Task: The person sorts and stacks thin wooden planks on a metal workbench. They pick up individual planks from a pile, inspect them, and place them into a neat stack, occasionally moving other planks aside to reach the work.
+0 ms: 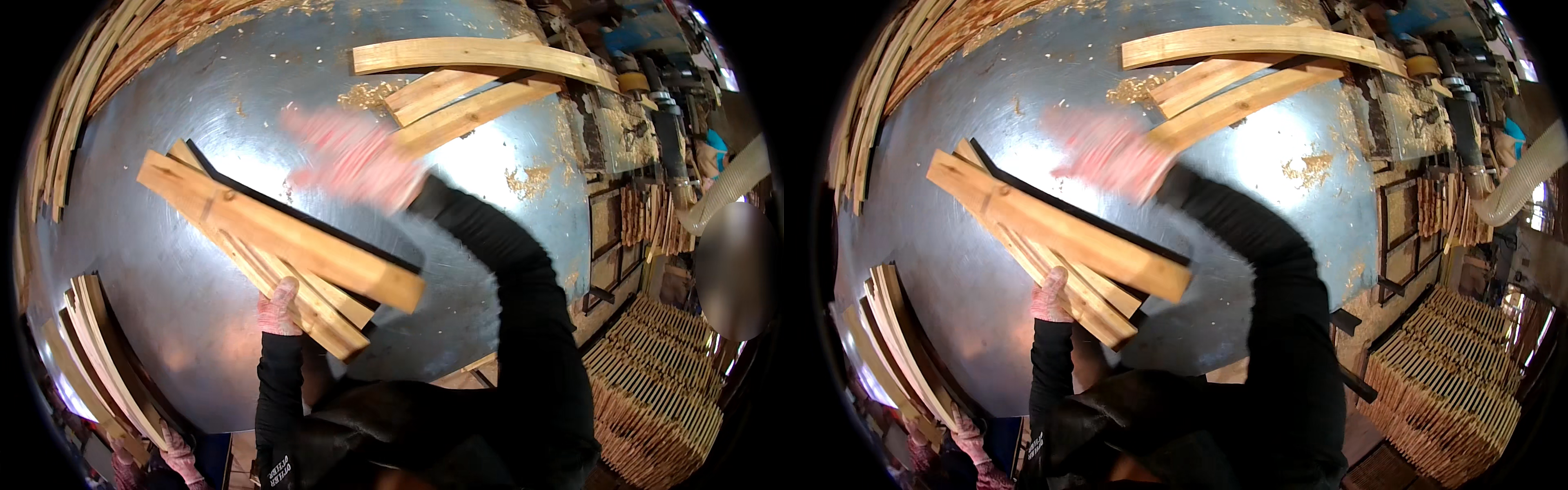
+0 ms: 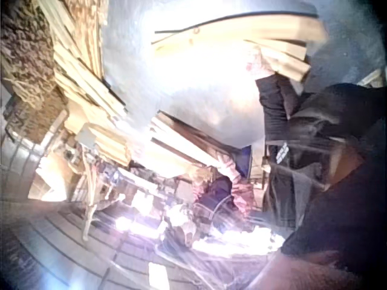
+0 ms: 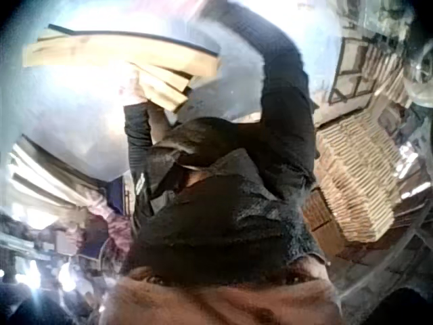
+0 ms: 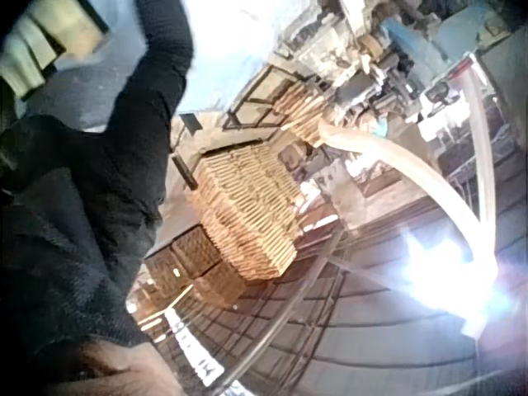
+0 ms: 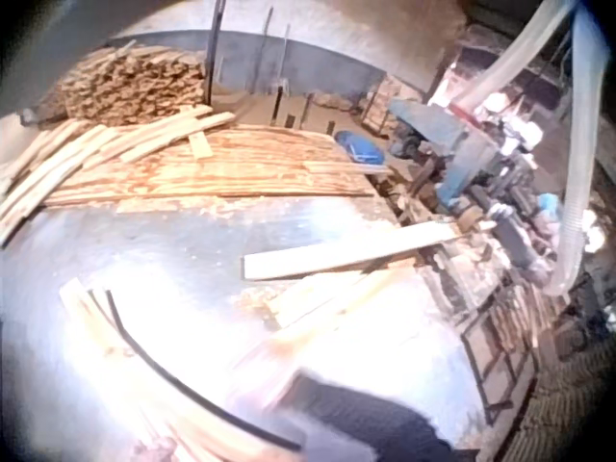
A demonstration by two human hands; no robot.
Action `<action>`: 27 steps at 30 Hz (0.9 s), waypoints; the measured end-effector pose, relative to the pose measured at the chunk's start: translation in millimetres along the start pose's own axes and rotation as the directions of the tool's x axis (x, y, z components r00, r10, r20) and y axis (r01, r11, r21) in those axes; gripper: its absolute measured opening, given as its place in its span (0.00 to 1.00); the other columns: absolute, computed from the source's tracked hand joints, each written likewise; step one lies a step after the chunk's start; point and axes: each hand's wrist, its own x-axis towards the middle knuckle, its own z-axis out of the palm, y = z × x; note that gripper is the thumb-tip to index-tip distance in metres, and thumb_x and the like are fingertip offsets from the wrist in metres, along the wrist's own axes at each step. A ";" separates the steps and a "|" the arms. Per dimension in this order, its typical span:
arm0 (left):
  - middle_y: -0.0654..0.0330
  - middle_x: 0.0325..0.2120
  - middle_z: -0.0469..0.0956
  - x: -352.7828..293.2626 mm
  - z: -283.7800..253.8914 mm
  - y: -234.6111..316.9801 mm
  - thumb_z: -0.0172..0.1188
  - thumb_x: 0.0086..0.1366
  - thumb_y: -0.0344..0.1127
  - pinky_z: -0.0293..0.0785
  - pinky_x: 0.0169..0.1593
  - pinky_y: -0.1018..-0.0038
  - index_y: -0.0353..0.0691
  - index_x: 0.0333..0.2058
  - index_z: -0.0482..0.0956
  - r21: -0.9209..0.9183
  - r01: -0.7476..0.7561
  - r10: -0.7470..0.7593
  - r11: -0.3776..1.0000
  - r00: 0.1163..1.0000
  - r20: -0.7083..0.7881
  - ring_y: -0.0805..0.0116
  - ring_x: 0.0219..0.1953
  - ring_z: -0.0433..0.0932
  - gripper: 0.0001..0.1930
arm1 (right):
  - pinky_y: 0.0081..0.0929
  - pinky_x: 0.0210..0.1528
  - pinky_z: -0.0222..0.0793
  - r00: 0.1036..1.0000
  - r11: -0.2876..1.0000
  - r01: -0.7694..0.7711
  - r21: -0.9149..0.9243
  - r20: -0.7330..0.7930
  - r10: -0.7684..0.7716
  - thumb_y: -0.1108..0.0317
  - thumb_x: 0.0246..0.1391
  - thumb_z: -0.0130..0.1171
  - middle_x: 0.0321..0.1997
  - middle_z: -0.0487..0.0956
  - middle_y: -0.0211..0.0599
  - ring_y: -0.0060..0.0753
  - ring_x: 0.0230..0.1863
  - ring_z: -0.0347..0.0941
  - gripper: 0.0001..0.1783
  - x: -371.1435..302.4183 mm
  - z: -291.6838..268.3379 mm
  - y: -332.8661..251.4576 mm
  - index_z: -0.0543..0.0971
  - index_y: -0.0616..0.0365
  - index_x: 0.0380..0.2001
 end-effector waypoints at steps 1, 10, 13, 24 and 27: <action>0.53 0.46 0.75 -1.2 0.2 1.4 0.61 0.57 0.25 0.77 0.47 0.66 0.35 0.57 0.66 0.075 -0.003 0.007 0.997 0.999 -0.053 0.64 0.44 0.77 0.27 | 0.40 0.69 0.54 0.997 0.995 0.057 -0.087 -0.046 -0.061 0.41 0.53 0.58 0.68 0.62 0.52 0.49 0.69 0.59 0.42 13.3 -41.2 35.5 0.64 0.52 0.65; 0.65 0.33 0.77 -5.8 13.6 6.7 0.62 0.59 0.30 0.72 0.38 0.77 0.36 0.44 0.76 0.387 -0.084 0.114 0.918 0.992 -0.056 0.77 0.33 0.74 0.14 | 0.37 0.60 0.65 0.800 0.637 -0.441 -0.633 0.045 0.598 0.44 0.46 0.64 0.57 0.73 0.56 0.54 0.58 0.69 0.45 4.8 -105.4 150.1 0.66 0.61 0.61; 0.61 0.37 0.78 -3.2 -4.3 -7.0 0.61 0.63 0.28 0.75 0.43 0.77 0.34 0.49 0.73 0.246 -0.142 0.148 0.959 0.989 -0.007 0.71 0.40 0.78 0.16 | 0.39 0.51 0.69 0.735 0.760 -0.630 -0.157 0.194 0.649 0.48 0.48 0.63 0.46 0.78 0.56 0.51 0.50 0.74 0.36 -0.9 -44.9 69.6 0.70 0.63 0.53; 0.52 0.46 0.75 -14.5 -26.7 31.2 0.72 0.54 0.29 0.77 0.49 0.73 0.30 0.59 0.59 0.111 -0.150 0.144 0.983 0.988 0.055 0.66 0.45 0.77 0.38 | 0.34 0.55 0.70 0.694 0.460 -0.719 0.520 0.557 0.456 0.53 0.56 0.60 0.54 0.75 0.56 0.51 0.54 0.74 0.38 -49.6 120.7 -129.1 0.62 0.65 0.63; 0.52 0.42 0.77 -27.2 -51.6 65.6 0.68 0.54 0.32 0.76 0.45 0.73 0.30 0.59 0.60 0.493 -0.112 0.141 0.863 0.990 -0.023 0.68 0.44 0.76 0.37 | 0.36 0.53 0.71 0.706 0.611 -0.681 0.403 0.584 0.401 0.51 0.53 0.62 0.53 0.75 0.55 0.52 0.53 0.74 0.42 -37.7 114.7 -149.6 0.61 0.62 0.64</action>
